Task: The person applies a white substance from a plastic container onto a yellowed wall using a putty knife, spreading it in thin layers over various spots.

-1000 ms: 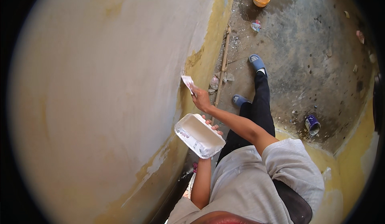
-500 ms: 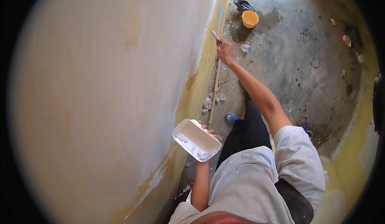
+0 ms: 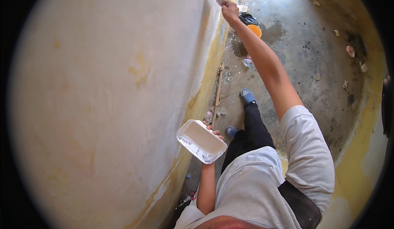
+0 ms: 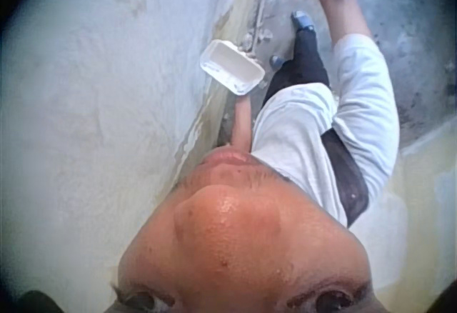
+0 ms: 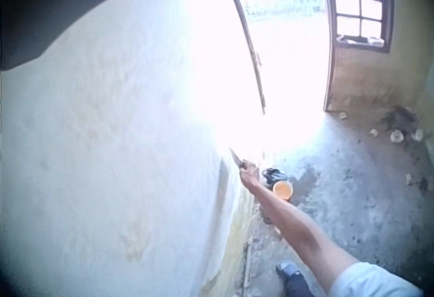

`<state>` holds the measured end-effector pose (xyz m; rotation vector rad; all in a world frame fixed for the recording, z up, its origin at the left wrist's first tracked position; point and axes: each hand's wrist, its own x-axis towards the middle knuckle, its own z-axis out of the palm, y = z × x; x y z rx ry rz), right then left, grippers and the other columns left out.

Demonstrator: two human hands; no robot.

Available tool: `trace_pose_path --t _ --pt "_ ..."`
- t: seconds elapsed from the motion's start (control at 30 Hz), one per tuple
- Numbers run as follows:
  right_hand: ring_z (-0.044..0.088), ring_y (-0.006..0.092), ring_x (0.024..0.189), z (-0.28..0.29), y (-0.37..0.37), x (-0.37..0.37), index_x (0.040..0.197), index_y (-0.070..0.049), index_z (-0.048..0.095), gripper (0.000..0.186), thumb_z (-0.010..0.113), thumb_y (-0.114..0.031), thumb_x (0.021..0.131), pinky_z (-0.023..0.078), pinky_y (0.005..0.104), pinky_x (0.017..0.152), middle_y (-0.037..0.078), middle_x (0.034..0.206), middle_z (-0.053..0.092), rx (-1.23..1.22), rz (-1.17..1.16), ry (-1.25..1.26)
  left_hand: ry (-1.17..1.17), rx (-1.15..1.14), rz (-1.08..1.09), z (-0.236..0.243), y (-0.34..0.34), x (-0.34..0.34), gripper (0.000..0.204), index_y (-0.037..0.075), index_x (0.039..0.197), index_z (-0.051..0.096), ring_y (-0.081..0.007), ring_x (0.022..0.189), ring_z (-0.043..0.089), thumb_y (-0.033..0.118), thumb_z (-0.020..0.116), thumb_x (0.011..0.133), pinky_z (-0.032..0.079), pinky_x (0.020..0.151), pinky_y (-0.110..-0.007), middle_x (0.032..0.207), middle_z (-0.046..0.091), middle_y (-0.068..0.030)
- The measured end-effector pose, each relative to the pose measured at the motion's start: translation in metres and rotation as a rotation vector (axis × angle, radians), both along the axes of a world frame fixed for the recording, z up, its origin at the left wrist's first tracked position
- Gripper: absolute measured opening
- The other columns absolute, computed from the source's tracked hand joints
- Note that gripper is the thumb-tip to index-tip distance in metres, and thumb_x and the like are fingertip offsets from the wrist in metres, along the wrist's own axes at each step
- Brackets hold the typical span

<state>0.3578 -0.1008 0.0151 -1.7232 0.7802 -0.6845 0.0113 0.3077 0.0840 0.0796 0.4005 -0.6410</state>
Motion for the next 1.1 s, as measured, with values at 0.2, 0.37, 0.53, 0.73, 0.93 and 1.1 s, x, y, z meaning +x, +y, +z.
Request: trace_pose_path --t 0.2,0.37,0.53,0.73,0.93,1.1 --pt "0.054 0.0123 0.056 -0.008 0.029 0.007 0.105 -0.011 0.069 0.025 0.054 -0.019 0.086 0.043 0.0317 0.054 0.011 0.072 0.065 -0.032 -0.028 -0.066 0.040 0.050 0.016 -0.003 0.002 -0.002 0.061 0.019 0.140 0.037 -0.0256 0.103 0.048 0.048 0.052 0.089 0.036 0.092 -0.048 0.116 0.052 -0.0030" --pt "0.062 0.0186 0.066 -0.009 0.133 -0.052 0.120 -0.011 0.063 0.034 0.058 -0.014 0.086 0.048 0.0331 0.060 0.019 0.090 0.067 -0.060 0.068 -0.092 0.047 0.056 0.039 0.005 0.006 -0.008 0.061 0.019 0.141 0.037 -0.0256 0.103 0.049 0.047 0.052 0.089 0.037 0.092 -0.047 0.118 0.053 -0.0032" --pt "0.060 0.0311 0.106 -0.042 0.228 -0.127 0.122 -0.009 0.060 0.044 0.056 0.002 0.079 0.049 0.0345 0.090 0.016 0.120 0.058 0.024 0.164 -0.210 0.051 0.118 -0.012 -0.002 0.009 -0.007 0.056 0.019 0.140 0.039 -0.0254 0.102 0.051 0.044 0.051 0.091 0.038 0.092 -0.046 0.118 0.054 -0.0047" --pt "0.061 0.0347 0.101 -0.056 0.343 -0.235 0.119 -0.011 0.062 0.040 0.055 -0.002 0.080 0.050 0.0385 0.086 0.020 0.114 0.060 0.232 0.389 -0.078 0.090 0.158 -0.025 -0.001 0.013 -0.010 0.054 0.017 0.139 0.039 -0.0267 0.107 0.052 0.041 0.050 0.092 0.039 0.094 -0.046 0.120 0.054 -0.0051" --pt "0.056 0.0169 0.058 -0.074 0.316 -0.287 0.107 -0.009 0.068 0.027 0.058 -0.007 0.082 0.045 0.0339 0.057 0.015 0.069 0.064 0.336 0.665 0.140 0.031 0.157 -0.017 0.001 0.026 -0.016 0.054 0.017 0.141 0.037 -0.0272 0.108 0.052 0.041 0.049 0.093 0.038 0.095 -0.048 0.121 0.054 -0.0054" --pt "0.054 0.0119 0.061 -0.098 0.227 -0.281 0.109 -0.004 0.062 0.025 0.055 -0.008 0.085 0.044 0.0313 0.057 0.012 0.069 0.061 0.183 0.353 0.146 -0.131 0.130 -0.060 -0.011 0.022 -0.015 0.054 0.017 0.142 0.035 -0.0275 0.108 0.052 0.040 0.048 0.094 0.038 0.096 -0.050 0.122 0.055 -0.0056"
